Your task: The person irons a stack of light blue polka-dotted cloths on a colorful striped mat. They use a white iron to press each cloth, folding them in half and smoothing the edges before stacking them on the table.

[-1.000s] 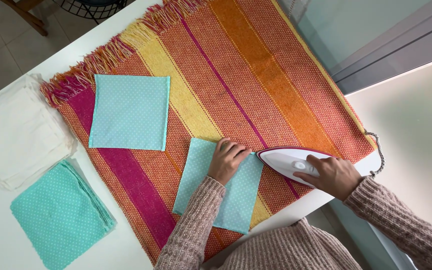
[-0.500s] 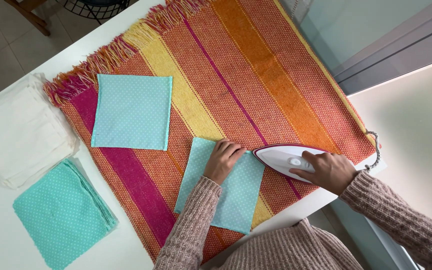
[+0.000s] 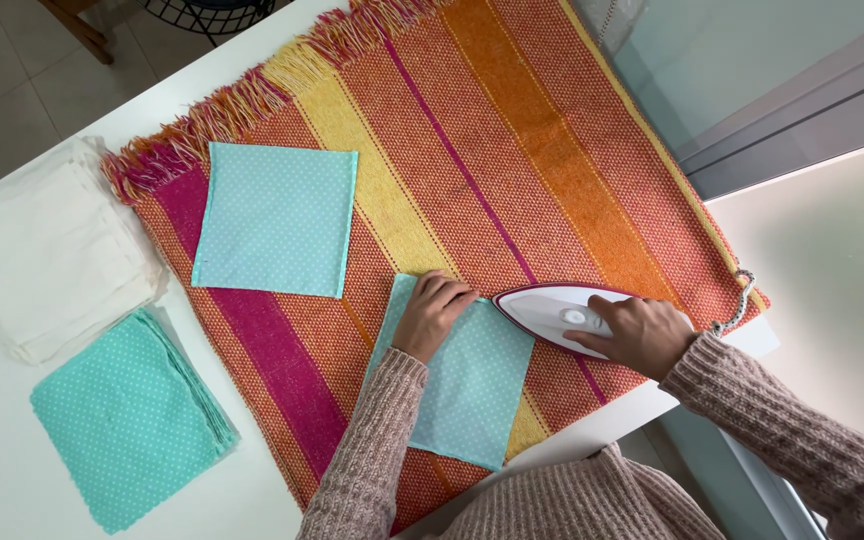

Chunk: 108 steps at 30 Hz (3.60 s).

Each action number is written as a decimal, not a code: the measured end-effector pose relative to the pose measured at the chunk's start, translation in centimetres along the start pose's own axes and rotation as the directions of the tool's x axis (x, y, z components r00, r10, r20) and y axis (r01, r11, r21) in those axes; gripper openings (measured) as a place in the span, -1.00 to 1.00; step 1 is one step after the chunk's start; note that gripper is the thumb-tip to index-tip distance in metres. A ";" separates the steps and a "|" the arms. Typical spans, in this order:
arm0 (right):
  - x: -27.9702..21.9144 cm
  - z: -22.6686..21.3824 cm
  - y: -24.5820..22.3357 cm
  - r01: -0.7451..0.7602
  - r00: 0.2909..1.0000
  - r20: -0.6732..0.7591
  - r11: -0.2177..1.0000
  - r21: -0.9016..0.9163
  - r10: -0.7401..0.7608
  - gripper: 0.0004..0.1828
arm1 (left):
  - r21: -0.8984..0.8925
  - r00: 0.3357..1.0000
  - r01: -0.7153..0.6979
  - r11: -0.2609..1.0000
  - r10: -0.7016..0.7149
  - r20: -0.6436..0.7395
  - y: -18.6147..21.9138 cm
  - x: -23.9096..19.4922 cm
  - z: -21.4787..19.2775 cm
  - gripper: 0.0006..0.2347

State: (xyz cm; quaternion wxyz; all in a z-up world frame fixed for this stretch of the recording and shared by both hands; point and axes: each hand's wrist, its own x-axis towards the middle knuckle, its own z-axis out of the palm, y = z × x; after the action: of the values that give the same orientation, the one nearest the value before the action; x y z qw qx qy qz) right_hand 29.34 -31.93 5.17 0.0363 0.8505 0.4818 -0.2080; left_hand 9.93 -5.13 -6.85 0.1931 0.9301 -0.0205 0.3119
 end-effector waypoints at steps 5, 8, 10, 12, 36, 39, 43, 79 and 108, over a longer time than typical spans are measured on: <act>0.7 -0.5 -0.8 0.009 1.000 0.011 1.000 -0.017 -0.009 -0.46 | 0.016 1.000 0.021 1.000 -0.021 0.006 -0.6 0.1 -1.3 -0.91; 1.3 -0.9 -1.4 0.013 1.000 0.018 0.999 -0.035 -0.012 -0.45 | 0.031 0.999 0.029 0.999 -0.030 0.014 -0.7 0.7 -2.5 -0.90; 1.7 -0.8 -1.6 0.012 0.999 0.031 0.999 -0.046 -0.010 -0.45 | 0.044 0.999 0.031 0.999 -0.032 0.019 -0.6 0.9 -3.0 -0.90; 2.3 -0.2 -1.6 0.025 1.000 0.021 0.998 -0.065 -0.024 -0.44 | 0.058 0.999 0.033 0.998 -0.033 -0.005 -0.4 1.1 -3.4 -0.91; 6.3 1.2 -4.0 0.113 0.992 -0.054 0.989 -0.090 -0.118 -0.39 | 0.055 0.962 0.272 0.961 -0.270 -0.033 -5.9 -3.6 -3.6 -0.94; 6.4 1.3 -4.1 0.113 0.991 -0.054 0.990 -0.087 -0.118 -0.38 | 0.024 0.952 0.306 0.952 -0.304 -0.044 -6.9 -4.7 -3.7 -0.94; 6.5 1.2 -4.1 0.118 0.991 -0.049 0.990 -0.075 -0.122 -0.39 | -0.053 0.930 0.362 0.930 -0.365 -0.040 -6.5 -4.1 -4.8 -0.91; 10.9 2.4 -9.3 0.131 0.984 -0.110 0.988 -0.082 -0.139 -0.33 | 0.284 0.948 0.299 0.911 -0.318 0.023 -4.6 -4.6 -7.0 -0.80; 18.3 2.5 -14.0 0.147 0.981 0.103 0.974 0.172 -0.166 -0.19 | 0.262 0.630 0.776 0.574 -0.679 -0.377 2.1 -20.5 -12.4 -0.72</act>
State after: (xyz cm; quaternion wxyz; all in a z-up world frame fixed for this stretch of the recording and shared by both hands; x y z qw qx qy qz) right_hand 25.10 -10.45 -2.31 -0.0221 0.7963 0.5256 -0.2986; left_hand -13.99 -4.15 -9.13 0.1111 0.8289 0.4533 0.3083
